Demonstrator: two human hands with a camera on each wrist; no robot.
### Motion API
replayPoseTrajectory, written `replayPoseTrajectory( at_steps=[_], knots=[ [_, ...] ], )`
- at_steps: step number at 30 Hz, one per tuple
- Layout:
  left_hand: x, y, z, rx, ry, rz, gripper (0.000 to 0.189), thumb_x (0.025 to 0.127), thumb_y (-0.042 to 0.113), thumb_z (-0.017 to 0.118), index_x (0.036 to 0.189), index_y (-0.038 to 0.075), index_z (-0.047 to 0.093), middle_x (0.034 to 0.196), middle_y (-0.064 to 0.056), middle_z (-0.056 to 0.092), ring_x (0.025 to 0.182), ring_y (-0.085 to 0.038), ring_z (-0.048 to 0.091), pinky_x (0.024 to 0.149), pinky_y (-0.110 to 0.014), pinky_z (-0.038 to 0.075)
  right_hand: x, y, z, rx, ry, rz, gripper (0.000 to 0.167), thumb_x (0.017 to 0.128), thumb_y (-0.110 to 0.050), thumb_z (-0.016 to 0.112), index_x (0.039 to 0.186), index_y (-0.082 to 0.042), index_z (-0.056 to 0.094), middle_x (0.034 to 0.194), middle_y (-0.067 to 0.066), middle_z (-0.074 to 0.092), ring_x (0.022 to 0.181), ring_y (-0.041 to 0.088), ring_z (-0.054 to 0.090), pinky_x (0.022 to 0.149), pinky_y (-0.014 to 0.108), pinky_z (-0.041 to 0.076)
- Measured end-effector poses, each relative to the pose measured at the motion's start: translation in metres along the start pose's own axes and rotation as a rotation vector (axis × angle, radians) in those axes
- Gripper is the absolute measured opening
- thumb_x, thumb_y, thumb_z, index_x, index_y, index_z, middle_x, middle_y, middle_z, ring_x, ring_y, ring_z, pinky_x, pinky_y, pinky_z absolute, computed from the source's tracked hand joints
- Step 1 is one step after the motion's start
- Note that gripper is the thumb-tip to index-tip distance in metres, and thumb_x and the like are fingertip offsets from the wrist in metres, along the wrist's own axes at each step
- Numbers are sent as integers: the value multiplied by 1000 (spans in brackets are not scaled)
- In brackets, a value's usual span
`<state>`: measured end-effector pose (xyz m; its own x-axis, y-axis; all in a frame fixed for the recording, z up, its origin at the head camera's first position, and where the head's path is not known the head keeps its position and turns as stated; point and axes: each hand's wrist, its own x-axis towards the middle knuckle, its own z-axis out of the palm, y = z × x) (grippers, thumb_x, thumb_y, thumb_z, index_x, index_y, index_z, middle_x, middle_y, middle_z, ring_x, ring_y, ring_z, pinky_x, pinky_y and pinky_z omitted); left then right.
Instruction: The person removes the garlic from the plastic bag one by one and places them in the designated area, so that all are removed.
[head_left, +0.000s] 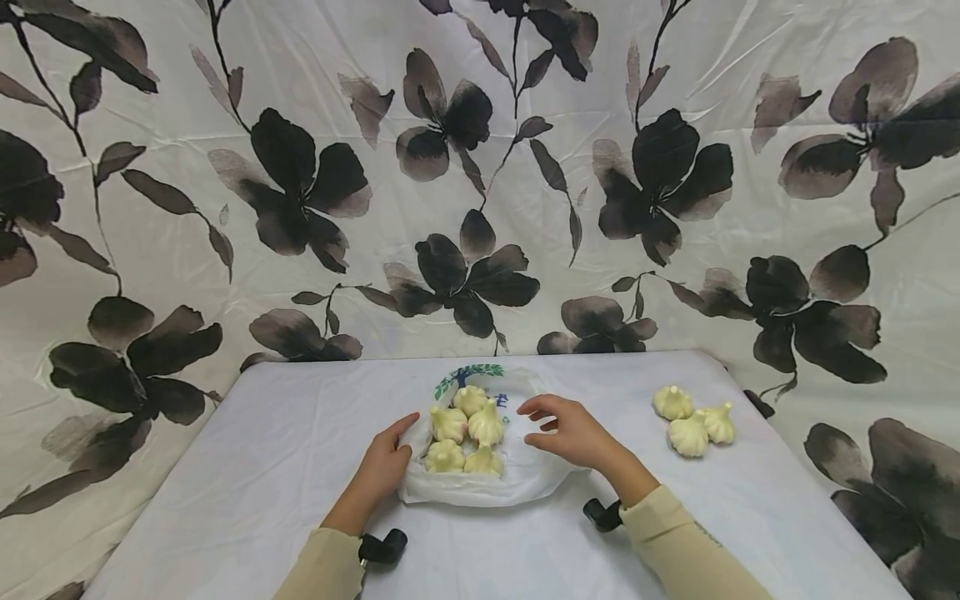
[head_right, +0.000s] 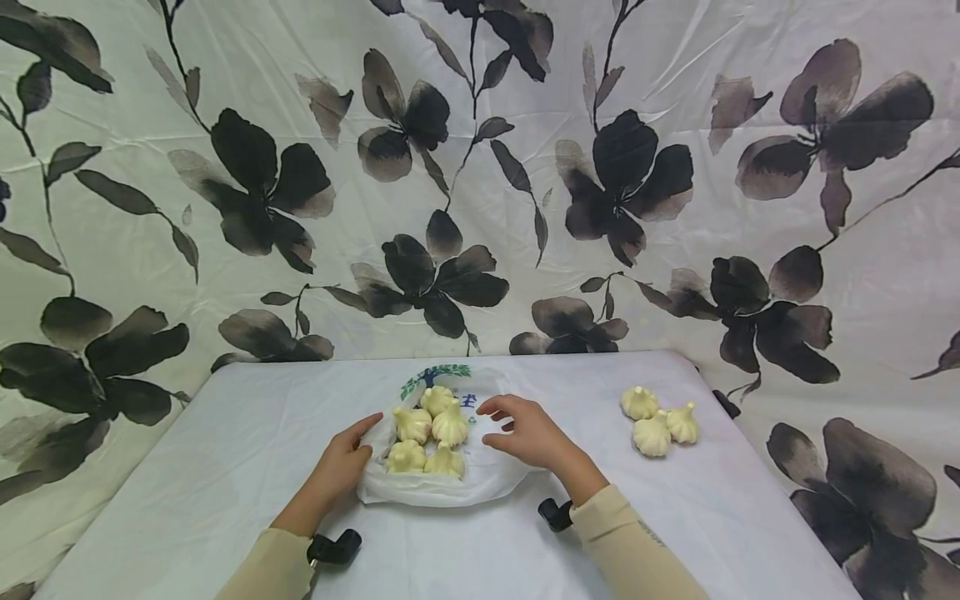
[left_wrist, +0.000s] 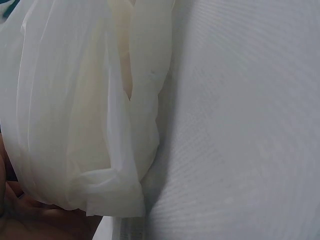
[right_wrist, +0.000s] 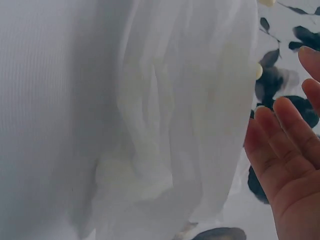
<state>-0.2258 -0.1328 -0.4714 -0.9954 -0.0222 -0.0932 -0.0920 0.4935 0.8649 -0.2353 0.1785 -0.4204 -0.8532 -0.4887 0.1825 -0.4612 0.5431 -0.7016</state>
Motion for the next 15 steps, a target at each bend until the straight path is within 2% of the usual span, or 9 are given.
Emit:
replayPoseTrajectory(
  at_steps=[9,15],
  knots=[
    [-2,0,0,-4,-1,4,61,90,0,38,149,16,39,158,-14,31,148,-35,21,118,-55,23,4,-5,14,7,-31,-28,36,86,-14,70,121,-11,62,123,8,64,112,28,63,92,40,55],
    [-3,1,0,-4,2,11,61,90,-1,38,149,16,39,157,-15,31,148,-36,22,118,-55,22,8,-6,23,-7,-29,-82,31,87,-13,69,118,-8,64,119,8,67,107,25,64,90,35,56]
  ],
)
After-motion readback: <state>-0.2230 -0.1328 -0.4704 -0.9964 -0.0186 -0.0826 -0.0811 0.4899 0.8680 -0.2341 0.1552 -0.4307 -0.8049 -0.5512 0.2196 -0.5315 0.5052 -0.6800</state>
